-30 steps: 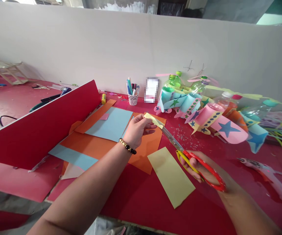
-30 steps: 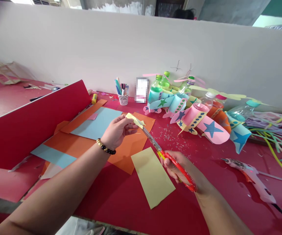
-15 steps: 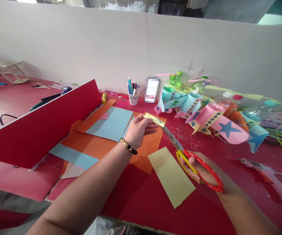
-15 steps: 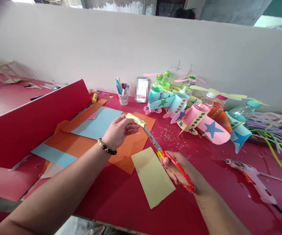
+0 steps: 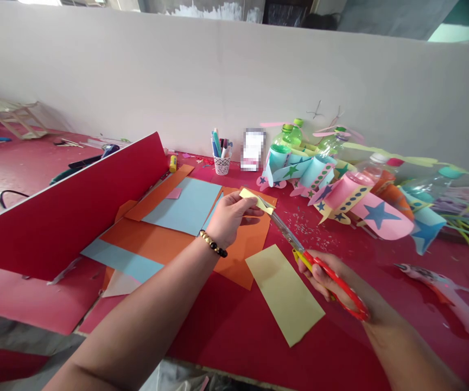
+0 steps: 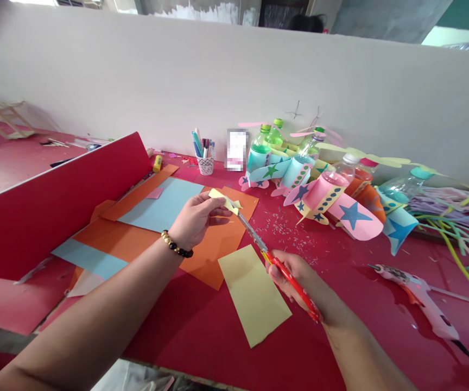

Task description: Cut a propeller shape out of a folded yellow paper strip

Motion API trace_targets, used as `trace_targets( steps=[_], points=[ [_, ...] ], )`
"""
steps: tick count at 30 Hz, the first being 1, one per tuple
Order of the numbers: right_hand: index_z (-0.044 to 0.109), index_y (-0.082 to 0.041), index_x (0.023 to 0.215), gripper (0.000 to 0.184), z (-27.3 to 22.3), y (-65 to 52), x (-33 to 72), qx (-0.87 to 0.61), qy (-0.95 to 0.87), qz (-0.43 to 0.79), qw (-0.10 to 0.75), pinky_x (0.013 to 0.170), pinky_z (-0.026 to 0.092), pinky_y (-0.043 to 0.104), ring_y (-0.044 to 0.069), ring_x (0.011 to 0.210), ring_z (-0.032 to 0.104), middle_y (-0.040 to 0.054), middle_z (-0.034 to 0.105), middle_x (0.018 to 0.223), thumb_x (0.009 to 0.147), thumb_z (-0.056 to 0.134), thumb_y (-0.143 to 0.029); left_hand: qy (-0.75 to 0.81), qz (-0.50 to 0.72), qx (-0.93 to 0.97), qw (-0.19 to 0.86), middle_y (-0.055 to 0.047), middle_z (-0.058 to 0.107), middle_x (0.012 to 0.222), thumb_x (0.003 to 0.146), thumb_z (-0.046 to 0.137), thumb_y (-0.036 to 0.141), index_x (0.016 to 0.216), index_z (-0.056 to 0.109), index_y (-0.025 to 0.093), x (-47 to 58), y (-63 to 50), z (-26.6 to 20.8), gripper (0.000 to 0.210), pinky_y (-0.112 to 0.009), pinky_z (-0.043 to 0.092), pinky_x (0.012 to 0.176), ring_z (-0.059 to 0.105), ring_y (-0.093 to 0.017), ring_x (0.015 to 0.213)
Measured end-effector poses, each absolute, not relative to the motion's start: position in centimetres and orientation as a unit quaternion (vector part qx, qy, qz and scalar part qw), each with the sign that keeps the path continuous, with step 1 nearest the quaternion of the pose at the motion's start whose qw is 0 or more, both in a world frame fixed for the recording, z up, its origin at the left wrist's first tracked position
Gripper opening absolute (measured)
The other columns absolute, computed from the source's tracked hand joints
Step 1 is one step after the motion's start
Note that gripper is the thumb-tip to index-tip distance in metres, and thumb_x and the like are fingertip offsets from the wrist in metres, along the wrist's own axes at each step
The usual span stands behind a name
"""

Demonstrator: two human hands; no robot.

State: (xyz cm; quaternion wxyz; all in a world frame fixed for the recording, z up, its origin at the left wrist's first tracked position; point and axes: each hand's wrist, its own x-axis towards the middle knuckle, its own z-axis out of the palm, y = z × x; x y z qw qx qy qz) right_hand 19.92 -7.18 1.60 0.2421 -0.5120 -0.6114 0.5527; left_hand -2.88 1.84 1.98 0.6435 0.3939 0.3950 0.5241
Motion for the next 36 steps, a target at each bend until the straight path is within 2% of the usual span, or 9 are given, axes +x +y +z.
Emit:
trace_targets(
  steps=[8,14,19,30,36],
  points=[
    [0.047,-0.021,0.089,0.048,1.0,-7.2,20.5,-0.500,-0.627,0.548,0.237,0.046,0.022,0.024,0.010,0.052,0.026,-0.0060,0.030,0.060,0.082,0.048,-0.068,0.361,0.491,0.447,0.655,-0.007,0.069,0.079,0.078,0.066,0.030,0.082,0.061,0.013,-2.4,1.0,2.2,0.018,-0.026,0.054,0.064,0.067,-0.014,0.071],
    [0.047,-0.021,0.084,0.050,1.1,-7.2,20.5,-0.488,-0.646,0.531,0.250,0.046,0.025,0.025,0.010,0.052,0.026,-0.0044,0.033,0.063,0.081,0.046,-0.071,0.358,0.484,0.454,0.657,-0.007,0.069,0.079,0.078,0.066,0.030,0.083,0.061,0.014,-2.4,1.0,2.2,0.018,-0.026,0.054,0.064,0.067,-0.014,0.071],
    [0.045,-0.020,0.082,0.053,1.4,-7.3,20.5,-0.476,-0.652,0.542,0.233,0.045,0.019,0.025,0.009,0.050,0.021,-0.0064,0.028,0.060,0.082,0.039,-0.074,0.351,0.476,0.459,0.663,-0.006,0.068,0.076,0.080,0.065,0.029,0.084,0.063,0.012,-2.6,0.9,2.5,0.017,-0.024,0.054,0.062,0.065,-0.012,0.069],
    [0.042,-0.021,0.077,0.048,0.5,-6.7,21.2,-0.482,-0.603,0.590,0.237,0.043,0.016,0.024,0.008,0.049,0.020,-0.0055,0.029,0.066,0.079,0.053,-0.068,0.344,0.458,0.462,0.677,-0.007,0.069,0.077,0.078,0.067,0.027,0.082,0.063,0.012,-3.2,1.2,2.6,0.015,-0.025,0.054,0.062,0.067,-0.014,0.069],
    [0.043,-0.021,0.075,0.051,1.5,-6.9,20.5,-0.509,-0.615,0.554,0.235,0.041,0.019,0.023,0.010,0.052,0.023,-0.0048,0.028,0.064,0.076,0.054,-0.071,0.350,0.440,0.465,0.683,-0.007,0.069,0.070,0.076,0.068,0.025,0.079,0.062,0.013,-3.6,1.4,2.8,0.014,-0.025,0.055,0.062,0.067,-0.014,0.067]
  ],
)
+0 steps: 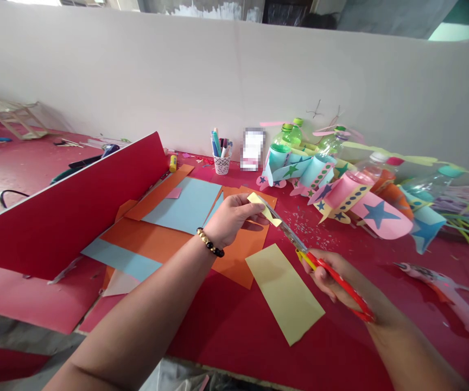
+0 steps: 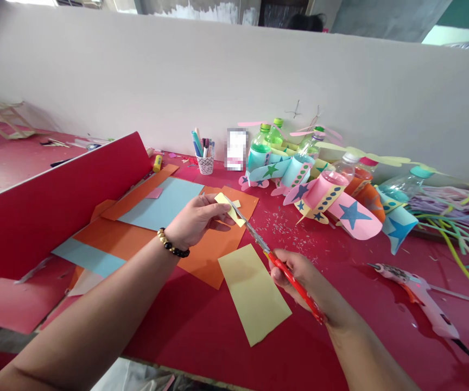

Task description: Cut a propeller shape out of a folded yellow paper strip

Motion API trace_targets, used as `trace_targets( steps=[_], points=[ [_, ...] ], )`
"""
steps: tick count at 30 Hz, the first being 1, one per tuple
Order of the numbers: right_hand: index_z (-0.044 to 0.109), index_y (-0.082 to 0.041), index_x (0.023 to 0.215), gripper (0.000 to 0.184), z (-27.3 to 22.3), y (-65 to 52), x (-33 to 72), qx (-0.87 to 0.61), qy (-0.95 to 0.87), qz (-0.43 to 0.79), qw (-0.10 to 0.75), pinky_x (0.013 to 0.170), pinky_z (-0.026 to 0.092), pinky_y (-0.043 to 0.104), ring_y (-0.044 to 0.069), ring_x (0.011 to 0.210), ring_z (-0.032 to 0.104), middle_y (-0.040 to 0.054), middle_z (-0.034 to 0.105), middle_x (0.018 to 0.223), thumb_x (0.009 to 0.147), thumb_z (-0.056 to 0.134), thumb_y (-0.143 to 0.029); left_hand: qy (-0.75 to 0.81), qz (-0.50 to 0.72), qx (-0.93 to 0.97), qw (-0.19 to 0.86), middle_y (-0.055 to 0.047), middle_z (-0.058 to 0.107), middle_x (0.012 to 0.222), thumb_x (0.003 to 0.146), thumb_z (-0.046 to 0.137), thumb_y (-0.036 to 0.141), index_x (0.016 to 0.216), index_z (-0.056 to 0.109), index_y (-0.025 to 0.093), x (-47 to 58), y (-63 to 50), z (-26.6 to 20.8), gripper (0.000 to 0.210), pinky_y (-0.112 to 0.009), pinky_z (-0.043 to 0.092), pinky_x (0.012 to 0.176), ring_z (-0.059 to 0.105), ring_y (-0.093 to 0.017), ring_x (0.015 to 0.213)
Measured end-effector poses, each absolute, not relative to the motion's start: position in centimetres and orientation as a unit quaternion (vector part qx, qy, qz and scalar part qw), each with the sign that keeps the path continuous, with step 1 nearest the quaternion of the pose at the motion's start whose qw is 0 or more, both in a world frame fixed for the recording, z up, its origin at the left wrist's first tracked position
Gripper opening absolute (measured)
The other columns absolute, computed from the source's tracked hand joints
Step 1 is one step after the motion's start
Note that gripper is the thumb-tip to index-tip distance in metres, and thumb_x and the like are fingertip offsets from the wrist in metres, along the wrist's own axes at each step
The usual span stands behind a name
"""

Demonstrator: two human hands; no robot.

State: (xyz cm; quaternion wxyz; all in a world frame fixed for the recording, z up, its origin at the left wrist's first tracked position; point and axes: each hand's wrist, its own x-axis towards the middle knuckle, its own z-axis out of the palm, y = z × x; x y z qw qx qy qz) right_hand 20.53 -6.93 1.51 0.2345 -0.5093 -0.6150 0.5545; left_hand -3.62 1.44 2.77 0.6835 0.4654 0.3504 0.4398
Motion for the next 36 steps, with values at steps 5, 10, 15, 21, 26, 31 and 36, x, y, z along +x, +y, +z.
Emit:
trace_targets(
  steps=[5,10,15,21,26,31,36],
  points=[
    [0.051,-0.021,0.080,0.055,2.3,-7.4,20.0,-0.503,-0.631,0.533,0.255,0.047,0.034,0.024,0.013,0.056,0.036,-0.0016,0.038,0.065,0.069,0.057,-0.075,0.351,0.421,0.482,0.683,-0.007,0.068,0.071,0.075,0.070,0.027,0.079,0.064,0.011,-3.8,1.5,2.8,0.017,-0.024,0.055,0.060,0.067,-0.014,0.066],
    [0.051,-0.022,0.082,0.054,2.3,-7.8,19.7,-0.531,-0.616,0.519,0.262,0.053,0.040,0.026,0.016,0.062,0.042,-0.0001,0.042,0.068,0.067,0.060,-0.074,0.366,0.415,0.480,0.681,-0.006,0.067,0.066,0.073,0.072,0.027,0.078,0.063,0.011,-3.6,1.1,2.9,0.019,-0.025,0.056,0.059,0.067,-0.015,0.066],
    [0.052,-0.022,0.082,0.052,2.2,-7.5,19.6,-0.539,-0.604,0.527,0.258,0.055,0.042,0.026,0.017,0.064,0.044,0.0007,0.044,0.070,0.067,0.063,-0.070,0.365,0.396,0.489,0.686,-0.008,0.068,0.065,0.072,0.073,0.029,0.077,0.063,0.011,-3.3,0.9,2.9,0.021,-0.026,0.056,0.061,0.067,-0.016,0.064],
    [0.040,-0.022,0.068,0.042,2.6,-7.4,18.8,-0.548,-0.511,0.593,0.294,0.052,0.038,0.023,0.012,0.060,0.036,-0.0022,0.036,0.068,0.069,0.069,-0.053,0.365,0.389,0.493,0.687,-0.008,0.068,0.066,0.073,0.072,0.029,0.077,0.063,0.012,-3.3,0.9,2.9,0.020,-0.028,0.056,0.062,0.068,-0.017,0.066],
    [0.034,-0.021,0.063,0.043,2.6,-7.1,18.8,-0.552,-0.470,0.625,0.288,0.047,0.025,0.019,0.009,0.056,0.021,-0.0053,0.027,0.064,0.069,0.071,-0.043,0.365,0.386,0.495,0.688,-0.008,0.068,0.066,0.074,0.071,0.027,0.077,0.063,0.012,-3.3,0.8,2.9,0.017,-0.027,0.056,0.062,0.069,-0.017,0.066],
    [0.038,-0.021,0.068,0.048,1.7,-6.8,19.7,-0.525,-0.527,0.612,0.268,0.048,0.021,0.022,0.010,0.057,0.018,-0.0054,0.027,0.063,0.067,0.070,-0.057,0.361,0.381,0.503,0.687,-0.007,0.067,0.066,0.074,0.070,0.027,0.078,0.062,0.012,-3.5,0.9,2.9,0.017,-0.027,0.055,0.062,0.068,-0.017,0.067],
    [0.039,-0.021,0.070,0.050,1.3,-6.8,20.0,-0.522,-0.574,0.578,0.254,0.047,0.021,0.024,0.010,0.056,0.020,-0.0048,0.028,0.064,0.070,0.064,-0.065,0.358,0.404,0.503,0.675,-0.004,0.063,0.068,0.076,0.068,0.029,0.077,0.061,0.014,-3.2,0.8,3.0,0.017,-0.024,0.055,0.060,0.066,-0.014,0.068]
  ],
)
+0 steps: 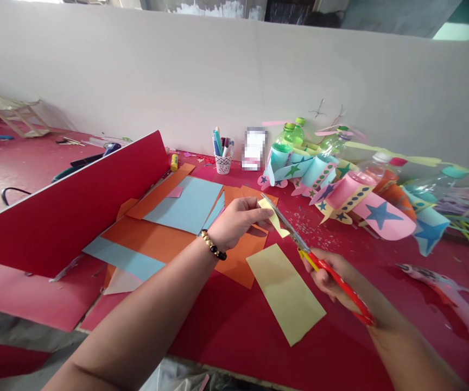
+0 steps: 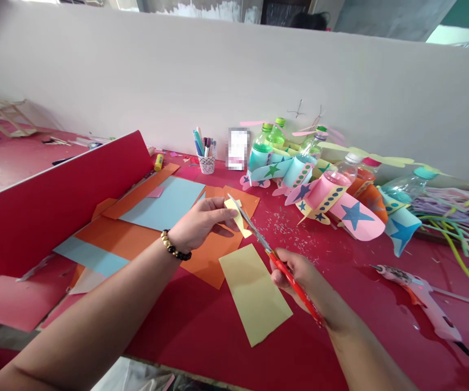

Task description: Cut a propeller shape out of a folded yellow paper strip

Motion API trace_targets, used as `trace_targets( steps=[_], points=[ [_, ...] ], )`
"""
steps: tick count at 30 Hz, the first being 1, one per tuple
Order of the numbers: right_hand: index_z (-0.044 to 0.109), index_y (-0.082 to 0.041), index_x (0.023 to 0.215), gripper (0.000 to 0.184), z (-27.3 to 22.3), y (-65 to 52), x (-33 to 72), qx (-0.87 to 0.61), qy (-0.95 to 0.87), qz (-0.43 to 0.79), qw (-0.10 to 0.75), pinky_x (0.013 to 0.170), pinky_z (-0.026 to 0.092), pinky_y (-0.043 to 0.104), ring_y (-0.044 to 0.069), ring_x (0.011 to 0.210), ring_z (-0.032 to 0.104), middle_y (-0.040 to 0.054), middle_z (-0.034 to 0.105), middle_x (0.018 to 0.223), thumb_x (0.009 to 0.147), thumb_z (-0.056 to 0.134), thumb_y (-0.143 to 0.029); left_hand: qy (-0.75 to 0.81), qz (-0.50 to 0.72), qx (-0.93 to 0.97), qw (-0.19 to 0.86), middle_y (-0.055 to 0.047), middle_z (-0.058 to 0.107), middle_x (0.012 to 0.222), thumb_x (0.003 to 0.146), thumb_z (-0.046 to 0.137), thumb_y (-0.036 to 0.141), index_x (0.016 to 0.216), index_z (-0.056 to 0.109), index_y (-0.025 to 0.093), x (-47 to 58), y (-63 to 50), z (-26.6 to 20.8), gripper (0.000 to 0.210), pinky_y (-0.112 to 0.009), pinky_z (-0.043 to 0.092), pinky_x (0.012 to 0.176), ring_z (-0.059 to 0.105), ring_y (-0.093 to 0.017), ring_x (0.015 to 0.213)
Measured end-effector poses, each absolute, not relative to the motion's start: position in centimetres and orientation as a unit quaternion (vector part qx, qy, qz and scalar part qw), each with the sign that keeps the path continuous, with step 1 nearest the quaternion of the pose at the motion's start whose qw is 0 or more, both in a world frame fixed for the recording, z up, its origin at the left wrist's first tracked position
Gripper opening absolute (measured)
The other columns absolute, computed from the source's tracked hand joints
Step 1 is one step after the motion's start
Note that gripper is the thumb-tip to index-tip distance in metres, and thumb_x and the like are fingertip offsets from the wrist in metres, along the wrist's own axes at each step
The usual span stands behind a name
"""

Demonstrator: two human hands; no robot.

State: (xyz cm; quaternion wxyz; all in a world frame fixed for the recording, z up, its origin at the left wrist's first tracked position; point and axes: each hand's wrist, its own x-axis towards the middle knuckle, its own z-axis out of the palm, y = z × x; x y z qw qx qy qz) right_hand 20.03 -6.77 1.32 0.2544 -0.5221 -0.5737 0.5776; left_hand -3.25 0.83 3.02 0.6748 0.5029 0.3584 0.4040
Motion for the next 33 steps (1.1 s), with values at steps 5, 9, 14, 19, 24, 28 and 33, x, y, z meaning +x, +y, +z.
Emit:
trace_targets(
  steps=[5,9,14,19,24,28,33],
  points=[
    [0.047,-0.020,0.079,0.052,1.6,-7.0,20.1,-0.515,-0.626,0.529,0.251,0.048,0.029,0.024,0.011,0.056,0.029,-0.0030,0.033,0.067,0.073,0.056,-0.071,0.363,0.434,0.496,0.659,-0.004,0.062,0.068,0.082,0.061,0.031,0.075,0.058,0.013,-3.1,1.0,2.8,0.019,-0.024,0.054,0.059,0.061,-0.010,0.060],
    [0.053,-0.021,0.083,0.055,1.9,-7.4,20.2,-0.520,-0.633,0.514,0.255,0.052,0.038,0.025,0.014,0.059,0.039,-0.0003,0.041,0.069,0.070,0.056,-0.074,0.356,0.424,0.509,0.659,-0.003,0.060,0.065,0.080,0.064,0.029,0.070,0.057,0.012,-3.2,1.1,2.7,0.021,-0.025,0.054,0.060,0.058,-0.009,0.058],
    [0.054,-0.022,0.084,0.056,1.9,-7.7,20.0,-0.536,-0.610,0.523,0.259,0.063,0.047,0.028,0.019,0.073,0.050,0.0043,0.050,0.080,0.066,0.059,-0.075,0.359,0.411,0.518,0.659,-0.002,0.059,0.063,0.079,0.065,0.030,0.068,0.056,0.012,-3.1,0.8,3.0,0.023,-0.024,0.054,0.059,0.057,-0.009,0.057],
    [0.049,-0.023,0.079,0.059,2.1,-7.8,19.4,-0.549,-0.578,0.540,0.271,0.062,0.046,0.028,0.018,0.070,0.046,0.0029,0.047,0.079,0.060,0.063,-0.077,0.359,0.411,0.522,0.655,-0.002,0.059,0.063,0.079,0.065,0.030,0.069,0.056,0.013,-3.0,0.6,3.1,0.022,-0.025,0.054,0.060,0.058,-0.010,0.059],
    [0.045,-0.022,0.075,0.058,2.4,-7.6,19.1,-0.538,-0.568,0.562,0.269,0.052,0.035,0.023,0.011,0.059,0.033,-0.0023,0.036,0.071,0.061,0.064,-0.075,0.355,0.404,0.534,0.652,-0.002,0.059,0.063,0.078,0.066,0.030,0.068,0.057,0.013,-3.1,0.7,2.9,0.022,-0.026,0.054,0.060,0.058,-0.010,0.058],
    [0.043,-0.021,0.077,0.058,2.1,-7.3,19.6,-0.511,-0.583,0.578,0.254,0.048,0.022,0.023,0.009,0.056,0.022,-0.0053,0.029,0.066,0.066,0.060,-0.076,0.354,0.398,0.545,0.648,-0.002,0.057,0.063,0.077,0.067,0.032,0.067,0.056,0.013,-3.3,0.9,2.8,0.024,-0.027,0.055,0.061,0.057,-0.010,0.058],
    [0.041,-0.021,0.076,0.057,1.9,-7.3,19.9,-0.510,-0.598,0.566,0.249,0.050,0.018,0.025,0.009,0.055,0.019,-0.0065,0.027,0.063,0.067,0.060,-0.073,0.354,0.399,0.543,0.649,-0.002,0.058,0.065,0.078,0.066,0.031,0.068,0.055,0.013,-3.3,0.8,3.0,0.023,-0.026,0.055,0.060,0.057,-0.009,0.058]
  ],
)
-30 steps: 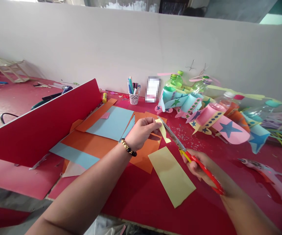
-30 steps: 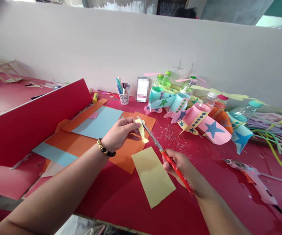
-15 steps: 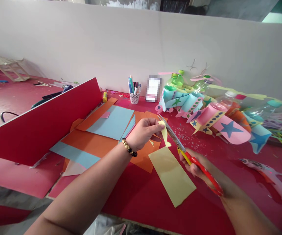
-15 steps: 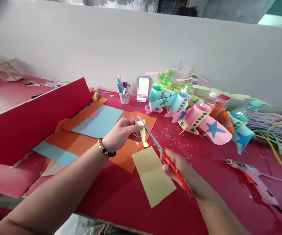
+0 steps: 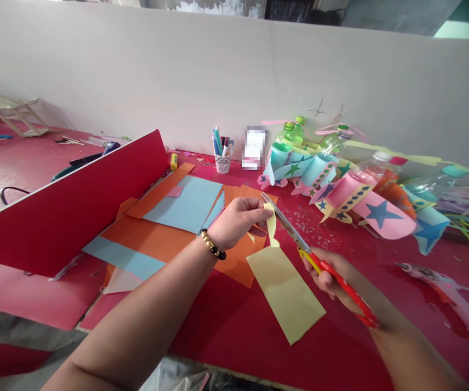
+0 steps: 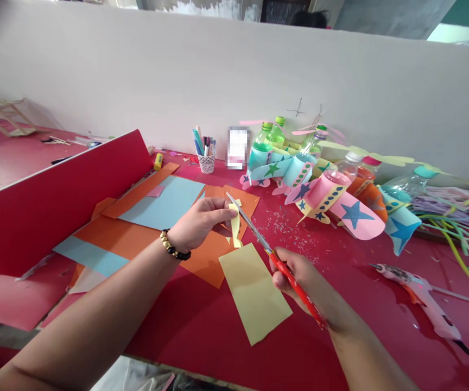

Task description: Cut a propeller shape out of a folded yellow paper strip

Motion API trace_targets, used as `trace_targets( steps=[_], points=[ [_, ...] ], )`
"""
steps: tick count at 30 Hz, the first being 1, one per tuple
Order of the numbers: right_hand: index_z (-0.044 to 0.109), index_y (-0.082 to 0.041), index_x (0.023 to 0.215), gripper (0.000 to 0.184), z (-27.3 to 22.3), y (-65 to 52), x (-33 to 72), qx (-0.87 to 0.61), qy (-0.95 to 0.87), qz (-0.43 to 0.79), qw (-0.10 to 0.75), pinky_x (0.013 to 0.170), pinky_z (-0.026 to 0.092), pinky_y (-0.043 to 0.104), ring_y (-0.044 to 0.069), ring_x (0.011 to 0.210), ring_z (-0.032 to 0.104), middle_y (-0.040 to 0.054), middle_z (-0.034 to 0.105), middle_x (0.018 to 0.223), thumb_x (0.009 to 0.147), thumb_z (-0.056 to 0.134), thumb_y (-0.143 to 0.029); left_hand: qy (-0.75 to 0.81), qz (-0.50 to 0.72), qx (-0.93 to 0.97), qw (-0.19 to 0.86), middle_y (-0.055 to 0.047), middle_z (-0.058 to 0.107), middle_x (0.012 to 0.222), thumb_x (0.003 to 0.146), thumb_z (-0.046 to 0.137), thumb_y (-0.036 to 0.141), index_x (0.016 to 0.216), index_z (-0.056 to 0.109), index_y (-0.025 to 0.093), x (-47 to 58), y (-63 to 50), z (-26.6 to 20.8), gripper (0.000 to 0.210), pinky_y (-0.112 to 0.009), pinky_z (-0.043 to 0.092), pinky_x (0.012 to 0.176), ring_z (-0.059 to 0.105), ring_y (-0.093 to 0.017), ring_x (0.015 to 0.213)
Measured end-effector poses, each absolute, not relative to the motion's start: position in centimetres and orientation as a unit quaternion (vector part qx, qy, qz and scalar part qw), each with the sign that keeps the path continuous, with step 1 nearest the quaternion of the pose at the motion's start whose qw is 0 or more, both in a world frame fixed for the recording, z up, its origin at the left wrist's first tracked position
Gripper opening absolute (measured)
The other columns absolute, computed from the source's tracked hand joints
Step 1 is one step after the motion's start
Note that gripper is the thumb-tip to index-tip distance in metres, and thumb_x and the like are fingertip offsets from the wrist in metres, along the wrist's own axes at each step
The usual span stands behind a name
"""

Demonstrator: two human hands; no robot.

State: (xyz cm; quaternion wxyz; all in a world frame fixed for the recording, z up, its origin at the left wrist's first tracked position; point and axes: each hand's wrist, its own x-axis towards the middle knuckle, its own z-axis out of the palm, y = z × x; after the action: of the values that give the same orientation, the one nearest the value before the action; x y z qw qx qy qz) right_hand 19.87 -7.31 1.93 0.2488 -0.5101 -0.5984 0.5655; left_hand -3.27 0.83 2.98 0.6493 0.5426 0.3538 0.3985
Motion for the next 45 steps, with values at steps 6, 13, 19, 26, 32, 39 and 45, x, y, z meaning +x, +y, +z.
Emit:
trace_targets(
  steps=[6,13,19,26,32,39,45],
  points=[
    [0.040,-0.021,0.074,0.063,2.5,-7.4,19.7,-0.516,-0.592,0.565,0.253,0.045,0.017,0.024,0.009,0.052,0.020,-0.0071,0.028,0.060,0.062,0.058,-0.080,0.340,0.411,0.533,0.657,-0.006,0.065,0.072,0.082,0.060,0.031,0.075,0.056,0.014,-3.2,0.8,3.0,0.019,-0.026,0.053,0.056,0.064,-0.015,0.065],
    [0.037,-0.022,0.071,0.055,2.2,-7.1,20.2,-0.514,-0.596,0.568,0.240,0.043,0.016,0.023,0.008,0.050,0.019,-0.0078,0.027,0.058,0.068,0.061,-0.071,0.344,0.413,0.528,0.658,-0.005,0.065,0.072,0.082,0.059,0.028,0.074,0.056,0.015,-3.3,0.8,3.2,0.016,-0.027,0.055,0.059,0.065,-0.014,0.065],
    [0.036,-0.022,0.069,0.060,2.6,-7.0,20.1,-0.513,-0.596,0.571,0.236,0.047,0.016,0.024,0.009,0.054,0.019,-0.0071,0.025,0.061,0.063,0.062,-0.075,0.340,0.409,0.519,0.670,-0.006,0.066,0.071,0.080,0.058,0.026,0.073,0.057,0.014,-3.4,0.8,3.3,0.014,-0.028,0.055,0.062,0.064,-0.014,0.065],
    [0.037,-0.021,0.069,0.050,2.2,-7.0,20.4,-0.508,-0.587,0.581,0.245,0.047,0.018,0.025,0.010,0.056,0.020,-0.0053,0.026,0.065,0.070,0.066,-0.063,0.329,0.410,0.519,0.674,-0.006,0.065,0.069,0.079,0.059,0.027,0.072,0.058,0.015,-3.4,1.0,2.9,0.014,-0.029,0.054,0.062,0.063,-0.013,0.062],
    [0.044,-0.021,0.073,0.049,0.5,-6.7,21.2,-0.494,-0.582,0.597,0.248,0.042,0.019,0.023,0.008,0.049,0.019,-0.0065,0.028,0.061,0.072,0.062,-0.066,0.330,0.415,0.507,0.679,-0.005,0.064,0.070,0.078,0.061,0.027,0.071,0.057,0.015,-3.4,1.0,2.9,0.014,-0.029,0.054,0.062,0.064,-0.014,0.063],
    [0.051,-0.022,0.090,0.050,1.4,-8.0,20.0,-0.490,-0.598,0.558,0.300,0.067,0.044,0.029,0.018,0.076,0.049,0.0037,0.050,0.087,0.074,0.057,-0.069,0.340,0.472,0.451,0.677,-0.002,0.061,0.072,0.077,0.065,0.032,0.076,0.057,0.016,-3.0,0.8,2.6,0.018,-0.024,0.050,0.053,0.058,-0.011,0.058],
    [0.052,-0.022,0.094,0.054,0.7,-7.8,19.9,-0.496,-0.605,0.554,0.287,0.071,0.047,0.032,0.024,0.087,0.054,0.0072,0.054,0.093,0.073,0.056,-0.071,0.318,0.522,0.417,0.672,0.002,0.054,0.066,0.074,0.070,0.029,0.075,0.055,0.017,-2.6,0.7,2.2,0.020,-0.022,0.051,0.058,0.049,-0.006,0.055]
  ],
)
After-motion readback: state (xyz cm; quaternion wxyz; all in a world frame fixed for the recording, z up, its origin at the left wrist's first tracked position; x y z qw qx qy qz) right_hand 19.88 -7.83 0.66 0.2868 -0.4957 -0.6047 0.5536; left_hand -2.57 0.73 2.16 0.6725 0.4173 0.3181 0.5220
